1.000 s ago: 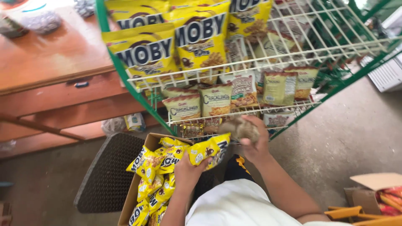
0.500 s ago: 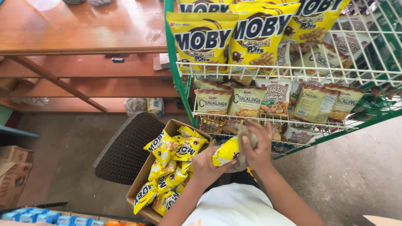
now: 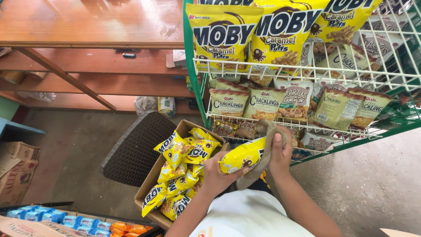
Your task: The person wipes yellow snack packets with a cloth, taking them from a cardboard box and placing them on a wooden table. The person then returns to the box to continue wiping more packets.
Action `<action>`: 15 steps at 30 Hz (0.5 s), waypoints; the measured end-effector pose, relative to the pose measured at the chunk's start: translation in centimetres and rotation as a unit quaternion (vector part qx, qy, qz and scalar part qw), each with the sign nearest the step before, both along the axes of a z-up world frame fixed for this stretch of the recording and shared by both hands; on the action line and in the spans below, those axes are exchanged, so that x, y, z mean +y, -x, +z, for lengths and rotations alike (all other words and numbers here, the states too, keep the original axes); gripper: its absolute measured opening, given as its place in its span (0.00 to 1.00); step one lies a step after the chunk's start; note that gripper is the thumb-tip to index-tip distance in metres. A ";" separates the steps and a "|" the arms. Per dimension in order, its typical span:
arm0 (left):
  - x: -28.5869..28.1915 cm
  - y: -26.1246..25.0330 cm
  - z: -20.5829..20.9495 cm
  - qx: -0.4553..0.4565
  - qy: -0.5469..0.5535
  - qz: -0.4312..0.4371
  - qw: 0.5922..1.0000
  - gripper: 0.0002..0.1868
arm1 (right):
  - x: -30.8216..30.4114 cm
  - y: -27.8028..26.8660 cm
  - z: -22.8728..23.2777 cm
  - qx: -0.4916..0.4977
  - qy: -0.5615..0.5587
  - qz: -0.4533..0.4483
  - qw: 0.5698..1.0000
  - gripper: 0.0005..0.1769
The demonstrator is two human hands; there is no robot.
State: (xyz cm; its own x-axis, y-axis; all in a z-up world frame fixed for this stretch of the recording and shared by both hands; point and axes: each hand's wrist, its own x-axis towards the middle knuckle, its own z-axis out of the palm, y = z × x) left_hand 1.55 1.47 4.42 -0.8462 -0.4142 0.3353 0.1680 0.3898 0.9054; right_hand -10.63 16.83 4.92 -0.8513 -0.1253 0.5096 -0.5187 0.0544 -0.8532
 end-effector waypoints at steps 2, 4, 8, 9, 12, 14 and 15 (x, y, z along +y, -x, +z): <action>0.5 0.6 -0.5 0.026 -0.045 0.011 0.999 0.30 | -0.8 -0.6 0.7 -0.066 0.063 0.002 0.996 0.22; 1.1 0.9 -0.8 0.019 -0.153 0.061 0.986 0.34 | -3.1 -2.4 4.6 -0.099 0.145 0.075 0.982 0.33; 0.5 1.3 -5.9 0.048 -0.248 0.083 0.964 0.32 | -1.3 -3.7 -4.1 -0.119 0.055 0.027 0.991 0.24; 0.0 1.4 -6.2 0.044 -0.271 0.075 0.959 0.34 | -1.2 -3.9 -4.4 -0.128 0.049 0.029 0.990 0.23; 0.1 1.5 -3.4 -0.007 -0.288 0.041 0.957 0.34 | -0.7 -3.8 -2.9 -0.145 0.046 0.008 0.988 0.21; 0.4 1.3 -0.8 -0.056 -0.282 0.016 0.958 0.32 | -0.1 -3.3 -1.4 -0.156 0.047 -0.015 0.987 0.21; 0.2 1.2 0.2 -0.078 -0.287 -0.014 0.955 0.31 | 0.2 -3.0 -0.7 -0.155 0.037 -0.009 0.987 0.21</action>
